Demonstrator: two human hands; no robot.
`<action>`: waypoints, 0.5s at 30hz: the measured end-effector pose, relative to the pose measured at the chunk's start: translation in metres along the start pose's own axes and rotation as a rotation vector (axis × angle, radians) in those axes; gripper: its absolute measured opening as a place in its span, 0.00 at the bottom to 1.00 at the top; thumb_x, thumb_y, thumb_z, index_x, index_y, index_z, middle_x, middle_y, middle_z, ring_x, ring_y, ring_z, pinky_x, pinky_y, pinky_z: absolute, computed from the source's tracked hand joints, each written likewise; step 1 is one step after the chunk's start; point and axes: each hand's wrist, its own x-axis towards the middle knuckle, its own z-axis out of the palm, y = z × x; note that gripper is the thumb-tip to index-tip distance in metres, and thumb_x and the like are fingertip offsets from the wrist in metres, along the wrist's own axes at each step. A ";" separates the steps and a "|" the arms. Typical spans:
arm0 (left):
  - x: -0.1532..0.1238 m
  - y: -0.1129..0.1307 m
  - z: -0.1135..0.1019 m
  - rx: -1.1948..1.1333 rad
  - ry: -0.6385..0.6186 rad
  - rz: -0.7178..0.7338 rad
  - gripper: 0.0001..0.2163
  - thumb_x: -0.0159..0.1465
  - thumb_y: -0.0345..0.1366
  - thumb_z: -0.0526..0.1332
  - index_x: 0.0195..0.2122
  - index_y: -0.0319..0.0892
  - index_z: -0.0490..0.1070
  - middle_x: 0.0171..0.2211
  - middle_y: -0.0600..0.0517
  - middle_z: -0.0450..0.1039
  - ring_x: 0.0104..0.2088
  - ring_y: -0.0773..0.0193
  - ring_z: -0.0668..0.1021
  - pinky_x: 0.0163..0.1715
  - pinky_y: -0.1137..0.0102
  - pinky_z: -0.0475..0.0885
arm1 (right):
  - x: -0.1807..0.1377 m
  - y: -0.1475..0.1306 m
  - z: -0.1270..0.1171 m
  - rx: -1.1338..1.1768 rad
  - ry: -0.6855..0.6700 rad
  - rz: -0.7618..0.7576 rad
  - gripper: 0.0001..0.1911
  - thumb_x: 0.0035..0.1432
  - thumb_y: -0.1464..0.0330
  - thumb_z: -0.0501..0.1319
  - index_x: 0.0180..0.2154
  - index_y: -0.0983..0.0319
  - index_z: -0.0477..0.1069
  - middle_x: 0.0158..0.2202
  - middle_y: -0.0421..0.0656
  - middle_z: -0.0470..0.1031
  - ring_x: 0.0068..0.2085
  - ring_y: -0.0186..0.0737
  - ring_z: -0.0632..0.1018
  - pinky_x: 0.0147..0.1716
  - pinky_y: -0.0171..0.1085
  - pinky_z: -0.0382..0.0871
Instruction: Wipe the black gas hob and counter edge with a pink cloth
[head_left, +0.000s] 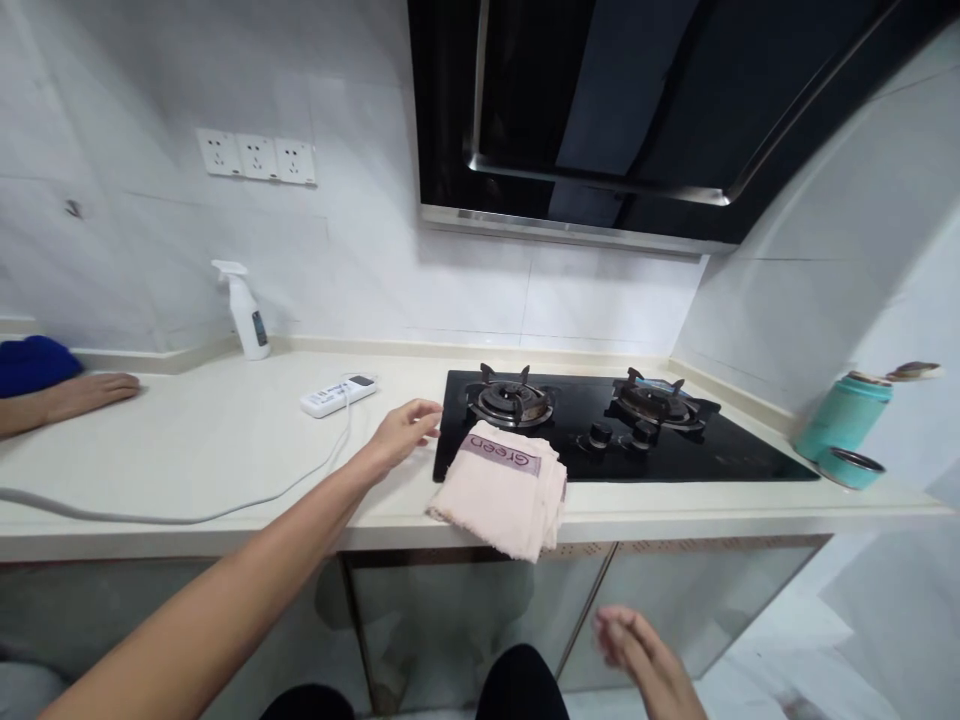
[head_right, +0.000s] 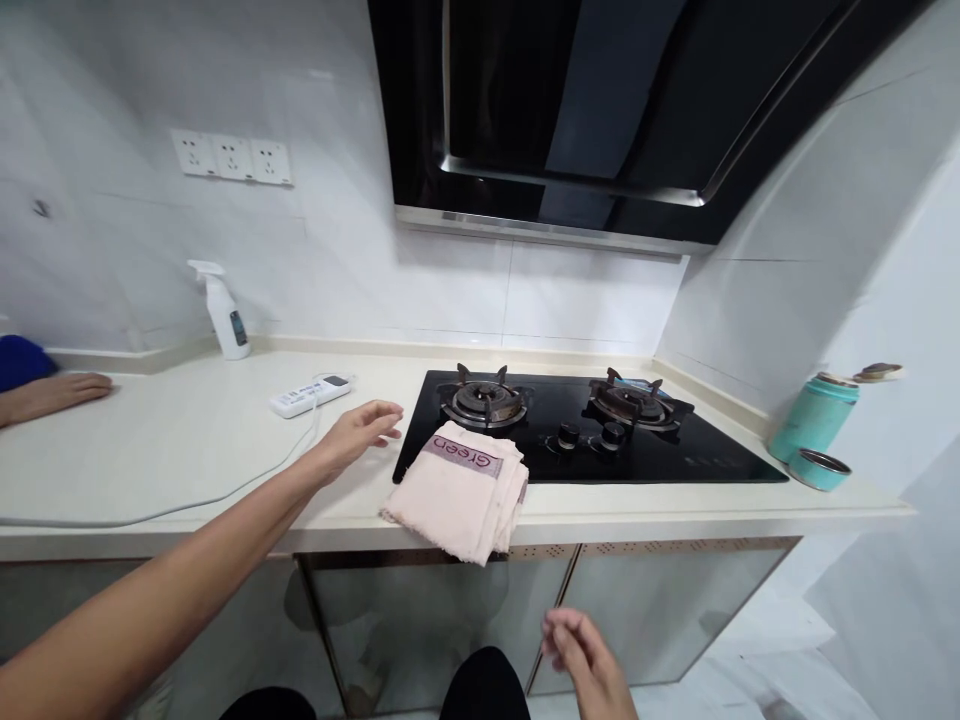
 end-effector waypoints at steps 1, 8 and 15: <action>0.003 -0.008 -0.010 0.036 0.052 -0.010 0.22 0.58 0.53 0.60 0.46 0.42 0.73 0.45 0.47 0.78 0.41 0.58 0.83 0.37 0.66 0.74 | 0.003 -0.032 0.006 -0.084 -0.013 -0.090 0.29 0.51 0.40 0.65 0.41 0.56 0.79 0.45 0.48 0.80 0.50 0.55 0.79 0.50 0.45 0.74; 0.032 -0.046 -0.030 0.293 0.199 0.007 0.12 0.57 0.43 0.57 0.36 0.42 0.74 0.39 0.47 0.80 0.41 0.56 0.80 0.43 0.64 0.74 | 0.043 -0.181 0.133 -0.802 -0.184 -0.756 0.30 0.65 0.46 0.55 0.65 0.48 0.66 0.73 0.46 0.54 0.71 0.61 0.54 0.68 0.64 0.44; 0.056 -0.057 -0.031 0.482 0.184 0.082 0.08 0.58 0.37 0.57 0.33 0.44 0.76 0.40 0.47 0.81 0.44 0.55 0.79 0.49 0.64 0.71 | 0.100 -0.155 0.161 -1.120 -0.308 -0.767 0.27 0.68 0.48 0.53 0.62 0.51 0.70 0.72 0.45 0.58 0.72 0.62 0.54 0.66 0.65 0.43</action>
